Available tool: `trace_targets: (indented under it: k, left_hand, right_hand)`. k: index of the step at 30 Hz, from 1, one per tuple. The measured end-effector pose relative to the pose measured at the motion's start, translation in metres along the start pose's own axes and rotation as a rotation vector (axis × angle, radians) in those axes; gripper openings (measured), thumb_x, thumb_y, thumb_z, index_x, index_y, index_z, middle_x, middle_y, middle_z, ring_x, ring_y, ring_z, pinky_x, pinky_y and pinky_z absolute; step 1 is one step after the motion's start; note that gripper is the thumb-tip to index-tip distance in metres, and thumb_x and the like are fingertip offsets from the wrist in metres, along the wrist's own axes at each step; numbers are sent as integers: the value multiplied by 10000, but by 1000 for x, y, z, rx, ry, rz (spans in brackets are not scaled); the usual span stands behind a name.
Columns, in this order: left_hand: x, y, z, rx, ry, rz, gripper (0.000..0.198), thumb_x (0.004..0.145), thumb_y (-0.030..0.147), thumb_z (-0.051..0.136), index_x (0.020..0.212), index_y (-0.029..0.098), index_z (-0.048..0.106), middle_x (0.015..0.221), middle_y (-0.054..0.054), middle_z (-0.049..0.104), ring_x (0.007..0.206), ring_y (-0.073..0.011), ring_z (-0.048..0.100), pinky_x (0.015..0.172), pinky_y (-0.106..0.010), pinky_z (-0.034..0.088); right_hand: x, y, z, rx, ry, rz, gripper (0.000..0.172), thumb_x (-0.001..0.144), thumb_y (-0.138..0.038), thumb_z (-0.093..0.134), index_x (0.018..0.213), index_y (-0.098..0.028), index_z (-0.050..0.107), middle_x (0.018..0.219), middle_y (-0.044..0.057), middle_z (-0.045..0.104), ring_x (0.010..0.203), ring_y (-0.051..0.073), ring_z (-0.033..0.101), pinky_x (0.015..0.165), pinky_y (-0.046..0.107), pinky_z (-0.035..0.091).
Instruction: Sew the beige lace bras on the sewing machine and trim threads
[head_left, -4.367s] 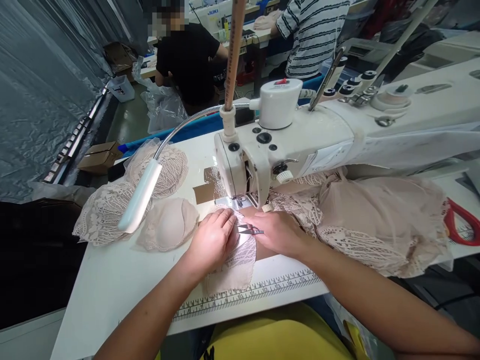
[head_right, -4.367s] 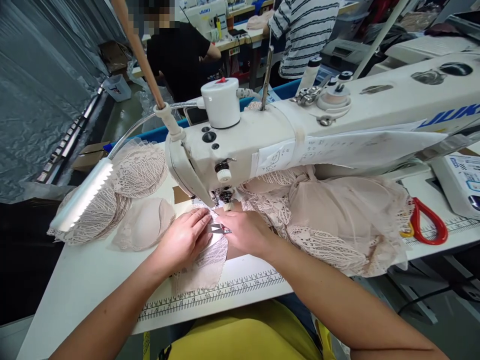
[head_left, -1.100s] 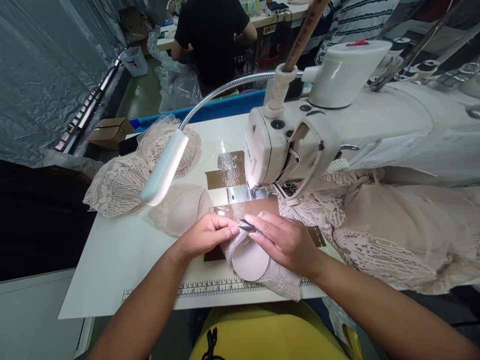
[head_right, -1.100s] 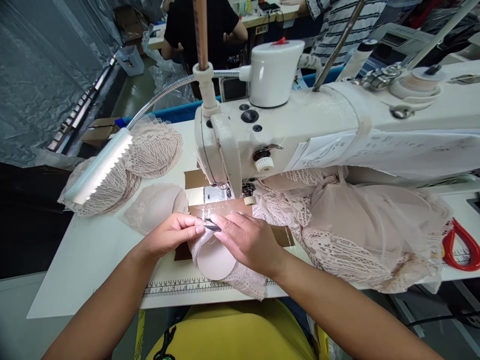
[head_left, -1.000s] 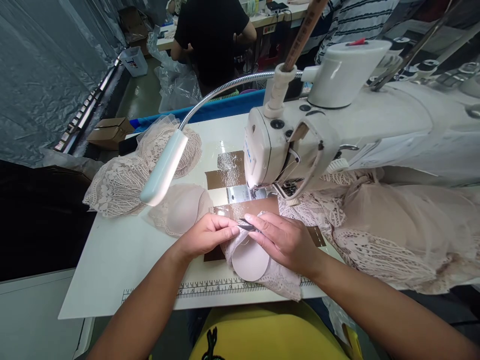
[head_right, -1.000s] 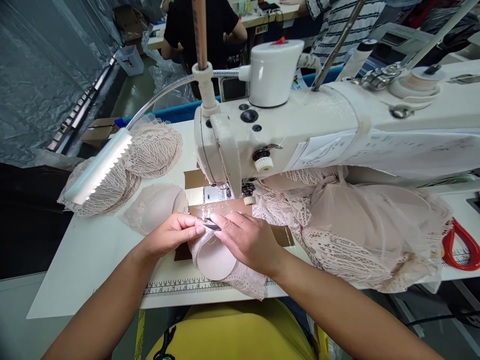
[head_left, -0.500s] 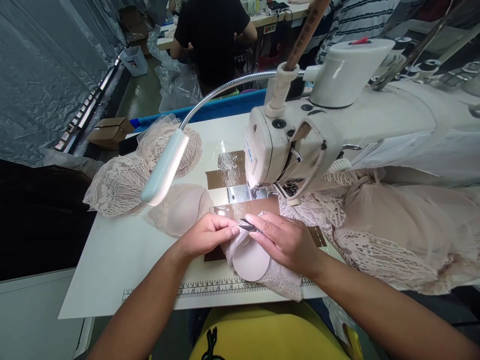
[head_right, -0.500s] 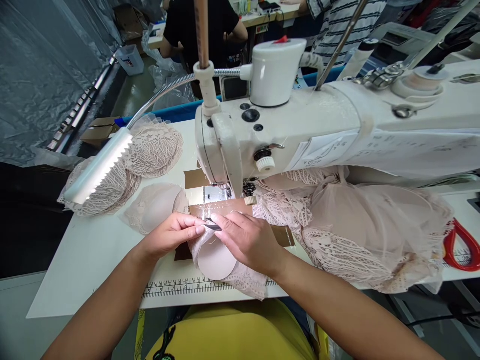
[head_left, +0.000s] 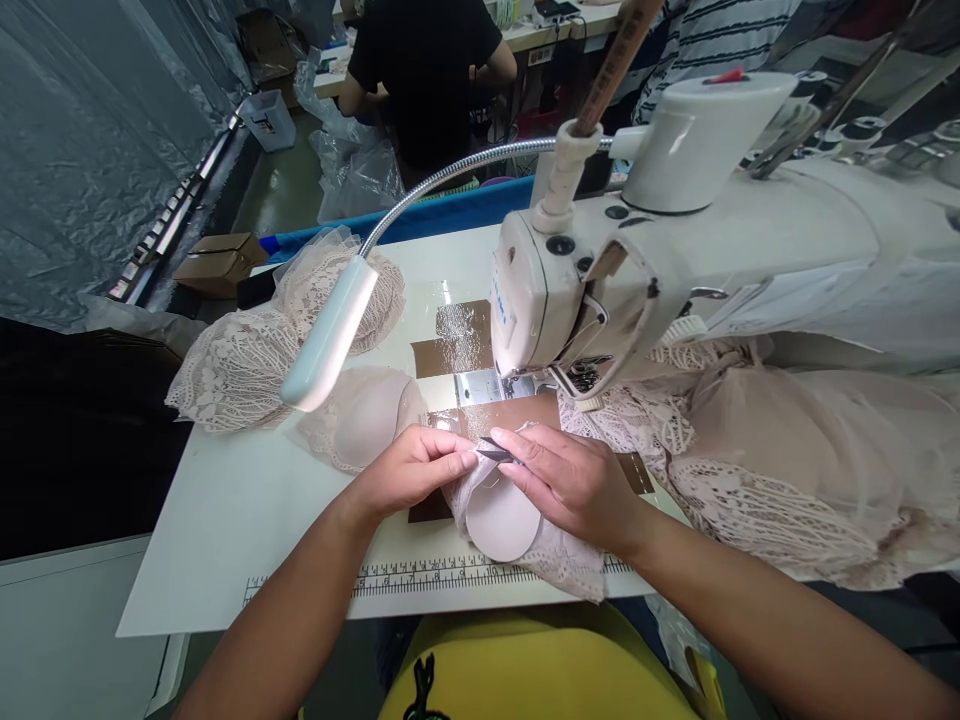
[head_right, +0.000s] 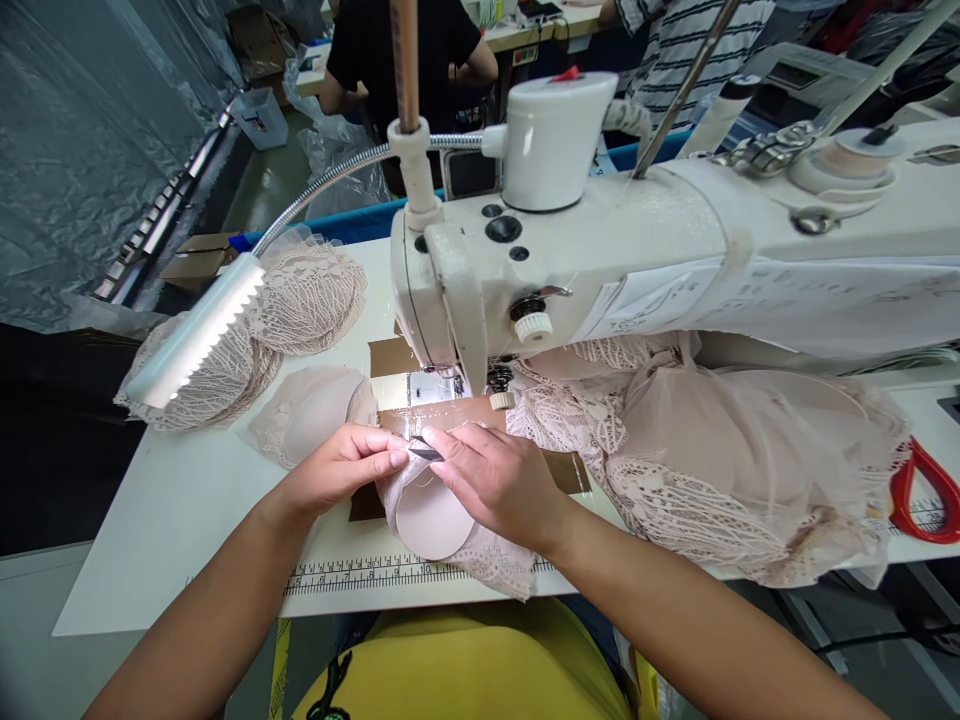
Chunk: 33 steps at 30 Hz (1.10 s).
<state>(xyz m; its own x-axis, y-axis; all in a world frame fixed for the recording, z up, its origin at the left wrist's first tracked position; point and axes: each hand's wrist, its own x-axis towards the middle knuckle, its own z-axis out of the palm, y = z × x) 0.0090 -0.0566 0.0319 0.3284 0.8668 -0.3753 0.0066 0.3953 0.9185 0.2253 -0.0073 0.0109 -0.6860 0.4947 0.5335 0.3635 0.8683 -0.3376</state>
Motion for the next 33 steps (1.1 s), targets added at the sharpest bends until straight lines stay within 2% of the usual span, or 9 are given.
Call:
trace_targets:
  k: [5,11,22,28,33]
  left_hand:
    - [0,0,1,9,-8,-10,285,855,358,582,850,101,705,683,-33,618,635,-115,513,603,-224,401]
    - [-2,1,0,39,27,21,284,855,344,583,955,116,719,787,-62,673,732,-148,572,698,-254,447]
    - [-1,-2,1,35,1,-5,292,859,366,574,850,98,691,653,-12,564,611,-97,467,583,-215,376]
    - [0,-1,2,50,36,6,283,849,363,584,867,102,692,691,-34,597,637,-117,499,602,-230,403]
    - [1,-1,2,45,68,4,289,842,380,590,811,107,679,605,1,540,567,-91,443,545,-208,363]
  right_hand:
    - [-1,0,1,-2,0,6,303,883,-212,548,1168,-123,603,894,73,687,775,152,646,668,253,547]
    - [0,0,-1,9,8,-1,300,874,-192,558,1156,-103,607,873,73,688,754,149,647,651,243,547]
    - [1,0,0,-18,3,-5,296,881,-204,550,1150,-98,613,863,79,686,761,159,646,672,257,550]
    - [-2,1,0,-17,6,-6,326,879,-204,551,1192,-124,595,885,73,683,774,154,647,669,250,548]
    - [-2,2,0,-22,9,-14,321,878,-208,554,1187,-129,590,888,74,688,765,151,647,663,245,543]
